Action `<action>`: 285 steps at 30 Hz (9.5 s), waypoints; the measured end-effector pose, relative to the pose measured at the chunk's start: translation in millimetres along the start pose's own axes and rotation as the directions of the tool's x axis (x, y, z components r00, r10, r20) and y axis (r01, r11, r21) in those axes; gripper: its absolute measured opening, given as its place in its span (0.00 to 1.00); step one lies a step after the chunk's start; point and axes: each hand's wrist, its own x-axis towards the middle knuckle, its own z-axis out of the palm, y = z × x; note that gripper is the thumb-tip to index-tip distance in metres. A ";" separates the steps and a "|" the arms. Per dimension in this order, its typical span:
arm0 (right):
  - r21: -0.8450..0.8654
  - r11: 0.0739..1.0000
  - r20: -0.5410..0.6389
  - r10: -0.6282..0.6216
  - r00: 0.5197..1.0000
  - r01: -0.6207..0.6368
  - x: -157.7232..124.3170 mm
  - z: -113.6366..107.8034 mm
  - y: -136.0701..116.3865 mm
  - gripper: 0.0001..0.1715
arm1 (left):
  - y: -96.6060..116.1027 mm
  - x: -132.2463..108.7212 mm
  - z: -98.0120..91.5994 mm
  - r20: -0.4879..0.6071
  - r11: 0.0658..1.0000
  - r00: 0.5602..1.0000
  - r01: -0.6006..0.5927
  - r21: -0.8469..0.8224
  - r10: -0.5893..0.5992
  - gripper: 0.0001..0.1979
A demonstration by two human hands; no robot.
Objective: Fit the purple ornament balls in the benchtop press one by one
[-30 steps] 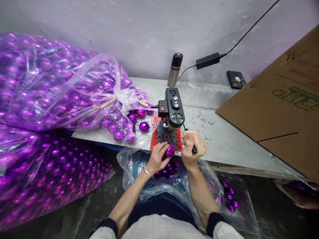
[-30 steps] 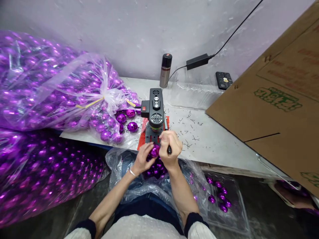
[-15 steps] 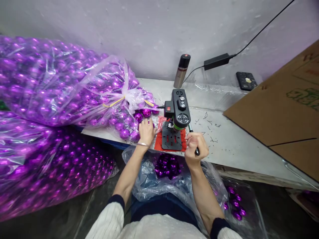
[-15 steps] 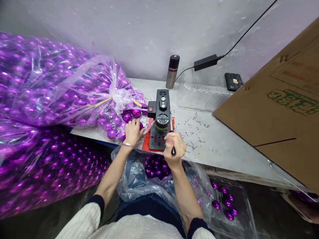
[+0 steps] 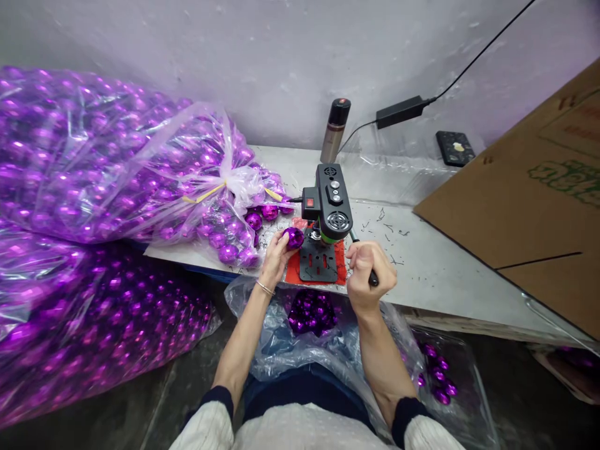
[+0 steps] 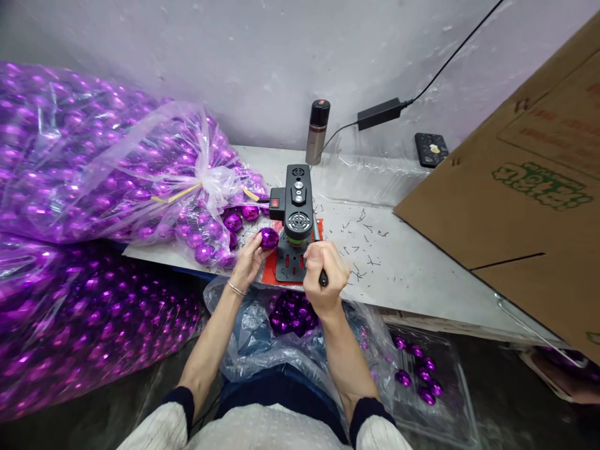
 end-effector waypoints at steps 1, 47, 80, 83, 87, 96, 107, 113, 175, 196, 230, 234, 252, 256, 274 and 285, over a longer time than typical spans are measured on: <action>-0.004 1.000 0.004 -0.001 1.000 0.001 0.2 -0.2 -0.2 0.19 | -7.5 -1.6 0.6 0.005 1.000 1.000 -0.004 -0.029 0.004 0.24; -0.002 0.982 -0.060 -0.188 0.980 0.188 -52.0 7.2 47.1 0.17 | -67.2 -14.6 15.7 0.350 0.528 0.818 -0.566 0.633 0.457 0.32; 0.009 0.999 0.035 -0.034 0.999 0.034 -7.5 -3.9 6.5 0.17 | -91.9 -100.3 -4.8 0.672 0.082 0.465 -0.851 0.518 0.576 0.30; -0.002 0.999 0.041 -0.045 0.998 0.046 -13.6 -3.8 10.5 0.17 | -105.5 -123.0 -11.9 0.785 0.012 0.419 -0.885 0.466 0.456 0.26; -0.011 0.997 0.045 -0.075 0.996 0.075 -13.4 -3.6 10.4 0.17 | -82.3 -90.5 -14.9 0.756 -0.016 0.437 -0.861 0.508 0.486 0.23; 0.006 0.996 0.046 -0.087 0.995 0.087 -13.1 -2.2 9.3 0.15 | 56.2 81.8 7.6 -0.111 0.003 0.927 0.117 0.993 0.358 0.20; 0.002 0.995 0.045 -0.097 0.994 0.097 -6.2 -2.0 4.6 0.17 | 44.4 40.1 3.7 -0.213 0.906 0.973 0.010 0.424 0.089 0.31; 0.000 1.000 0.055 -0.024 0.998 0.024 9.9 -1.9 -1.2 0.19 | -3.2 -16.9 17.1 -0.073 0.987 0.991 0.099 -0.127 -0.109 0.27; 0.009 0.961 -0.039 -0.275 0.961 0.276 -58.1 13.9 55.4 0.19 | -67.1 -21.8 21.4 0.267 0.513 0.856 -0.486 0.707 0.443 0.31; 0.010 0.994 0.016 -0.110 0.994 0.110 -13.3 -1.1 13.4 0.17 | -76.4 -103.0 -6.6 0.699 0.109 0.526 -0.829 0.548 0.485 0.28; -0.028 0.990 0.047 -0.138 0.989 0.140 -3.1 -3.1 8.1 0.16 | -39.3 -19.4 20.0 0.269 0.621 0.883 -0.462 0.633 0.384 0.30; -0.039 0.988 0.051 -0.146 0.988 0.148 -5.8 -3.7 10.3 0.16 | -37.9 -17.8 12.4 0.361 0.518 0.835 -0.543 0.661 0.415 0.32; -0.042 0.987 0.046 -0.153 0.987 0.155 -11.6 -4.4 12.9 0.15 | -53.6 -13.2 19.1 0.391 0.566 0.825 -0.565 0.601 0.409 0.35; -0.058 0.986 0.040 -0.157 0.987 0.159 -19.9 -3.8 16.9 0.15 | -55.1 -15.2 17.7 0.398 0.562 0.823 -0.568 0.601 0.407 0.34; -0.032 0.982 -0.098 -0.188 0.977 0.186 -56.9 9.0 48.2 0.20 | -58.4 -16.6 17.5 0.396 0.535 0.815 -0.577 0.618 0.422 0.34; 0.047 0.976 -0.032 -0.210 0.977 0.211 -62.4 10.8 53.2 0.19 | -61.9 -13.6 16.1 0.391 0.533 0.814 -0.578 0.618 0.430 0.34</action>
